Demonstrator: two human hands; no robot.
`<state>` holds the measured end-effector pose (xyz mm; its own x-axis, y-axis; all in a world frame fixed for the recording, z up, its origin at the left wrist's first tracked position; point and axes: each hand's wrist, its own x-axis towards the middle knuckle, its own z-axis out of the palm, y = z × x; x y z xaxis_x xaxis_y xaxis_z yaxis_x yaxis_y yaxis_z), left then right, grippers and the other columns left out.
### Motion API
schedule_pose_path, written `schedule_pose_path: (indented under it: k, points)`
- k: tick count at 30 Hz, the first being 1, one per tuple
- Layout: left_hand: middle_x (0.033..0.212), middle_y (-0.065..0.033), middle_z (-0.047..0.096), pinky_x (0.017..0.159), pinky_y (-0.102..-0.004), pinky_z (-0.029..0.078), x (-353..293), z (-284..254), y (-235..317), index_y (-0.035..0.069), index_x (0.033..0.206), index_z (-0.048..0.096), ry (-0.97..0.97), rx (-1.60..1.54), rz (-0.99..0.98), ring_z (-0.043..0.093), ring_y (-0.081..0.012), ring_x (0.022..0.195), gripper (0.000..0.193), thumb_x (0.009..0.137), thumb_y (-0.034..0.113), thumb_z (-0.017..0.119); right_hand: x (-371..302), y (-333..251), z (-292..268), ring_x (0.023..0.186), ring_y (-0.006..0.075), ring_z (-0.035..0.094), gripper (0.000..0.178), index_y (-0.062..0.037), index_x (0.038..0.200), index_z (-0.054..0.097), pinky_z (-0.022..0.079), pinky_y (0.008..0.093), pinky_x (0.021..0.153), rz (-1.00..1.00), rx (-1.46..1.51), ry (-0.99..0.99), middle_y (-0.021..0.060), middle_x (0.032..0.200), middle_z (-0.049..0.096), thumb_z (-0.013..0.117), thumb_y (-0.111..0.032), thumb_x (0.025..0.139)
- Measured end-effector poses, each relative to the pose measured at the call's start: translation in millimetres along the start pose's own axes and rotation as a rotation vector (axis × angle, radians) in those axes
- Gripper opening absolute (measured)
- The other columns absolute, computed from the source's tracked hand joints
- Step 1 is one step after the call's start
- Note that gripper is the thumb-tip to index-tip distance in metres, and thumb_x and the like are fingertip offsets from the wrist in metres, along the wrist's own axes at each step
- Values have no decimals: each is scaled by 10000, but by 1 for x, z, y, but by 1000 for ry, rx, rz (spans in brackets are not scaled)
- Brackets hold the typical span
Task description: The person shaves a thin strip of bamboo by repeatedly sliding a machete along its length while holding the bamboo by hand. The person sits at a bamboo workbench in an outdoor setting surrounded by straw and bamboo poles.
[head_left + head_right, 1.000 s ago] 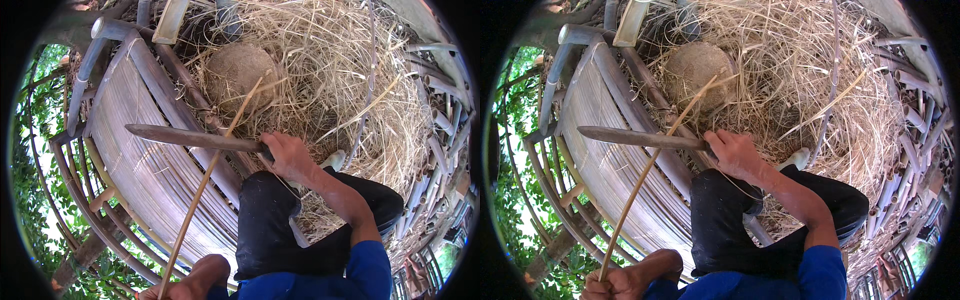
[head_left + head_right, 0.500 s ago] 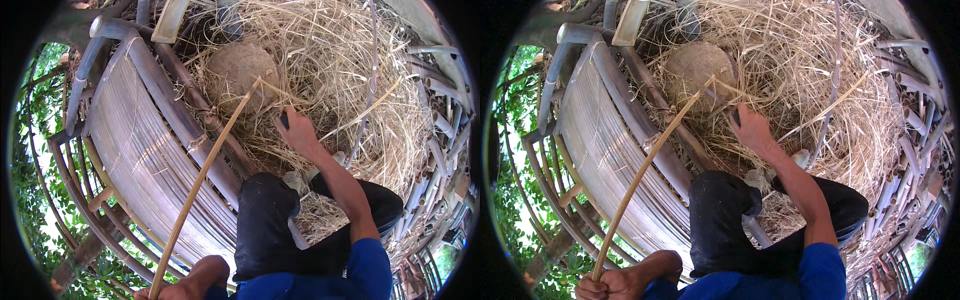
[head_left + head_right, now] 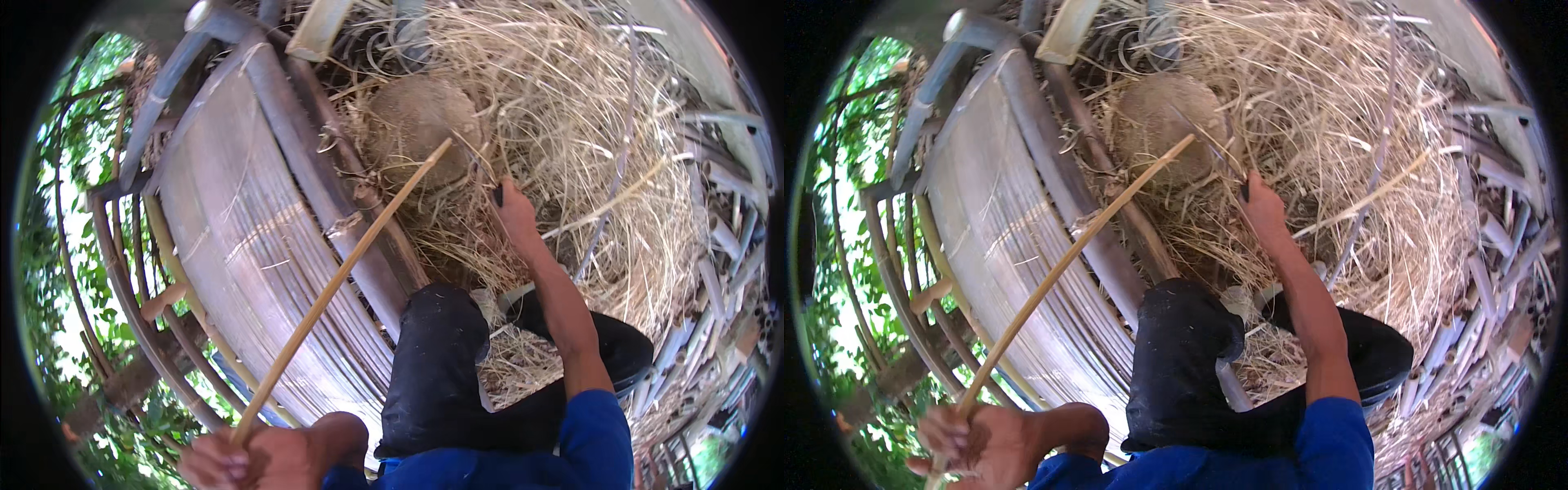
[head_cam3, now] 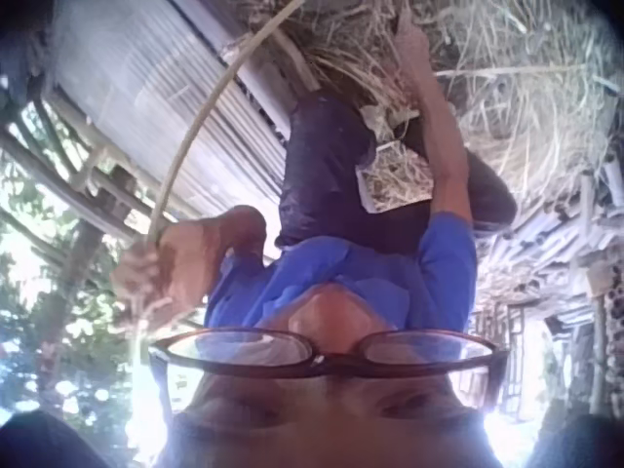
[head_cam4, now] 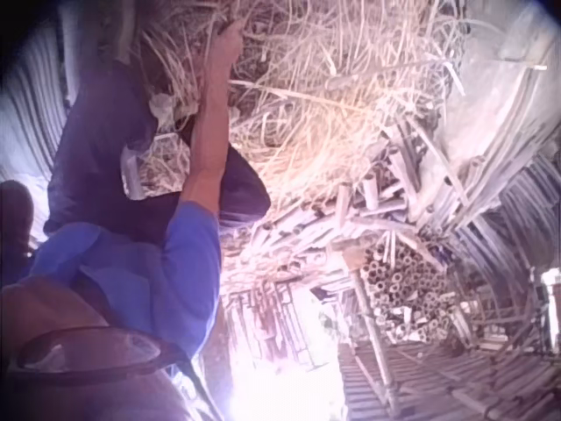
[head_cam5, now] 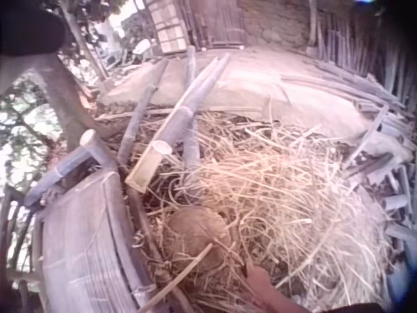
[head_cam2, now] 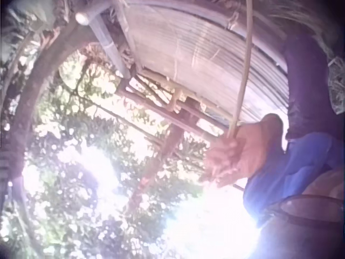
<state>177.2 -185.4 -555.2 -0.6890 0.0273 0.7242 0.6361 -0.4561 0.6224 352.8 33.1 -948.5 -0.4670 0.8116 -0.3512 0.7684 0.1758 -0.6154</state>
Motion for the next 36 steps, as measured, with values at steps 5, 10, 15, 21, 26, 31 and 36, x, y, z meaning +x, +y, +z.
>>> schedule_pose_path:
  k: [5,10,15,21,26,31,36]
  points:
    - [898,-163,647,878,-542,536,-16,5,-55,103,1546,77,-220,62,-236,672,-285,809,689,1054,447,415,4,14,-10,970,509,634,542,-18,1243,487,506,530,811,-164,-128,107,313,1046,650,753,-262,839]
    - [816,-138,688,576,-332,535,73,-29,-44,7,1500,309,-163,-12,-15,671,-193,683,584,1023,227,565,-25,-38,-57,1060,426,661,675,-31,1378,549,530,473,911,-206,-404,-372,256,1160,677,755,-328,809]
    - [752,-106,679,525,-314,495,154,-79,50,49,1342,524,28,121,122,643,-185,613,439,964,236,646,-31,-100,-110,792,328,697,525,-9,1330,587,535,432,754,-430,-555,-356,205,840,709,696,-254,878]
    - [711,-84,667,509,-316,479,163,-162,142,98,1199,633,-18,240,89,627,-198,573,334,919,268,696,-108,-241,-150,690,212,657,569,-26,1385,555,552,368,714,-510,-569,-494,115,810,694,727,-76,844]
    - [677,-65,657,497,-318,465,141,-231,190,138,1079,724,-92,486,-40,613,-208,539,252,881,295,738,-230,-384,-126,837,138,651,904,-62,1553,327,531,260,712,-618,-4,-858,124,1106,692,760,-31,761]
    - [659,-45,663,450,-363,455,35,-308,183,202,952,789,71,890,-69,609,-238,507,249,741,325,835,-269,-470,-82,836,110,579,1106,-78,1612,114,504,205,721,-998,384,-1091,187,1460,479,820,-150,764]
    - [623,-43,655,450,-340,481,-78,-389,199,104,763,734,130,1171,-161,623,-219,505,355,762,443,839,-288,-498,-25,779,132,541,966,-91,1585,173,494,211,619,-759,785,-1375,201,1425,468,785,-220,847]
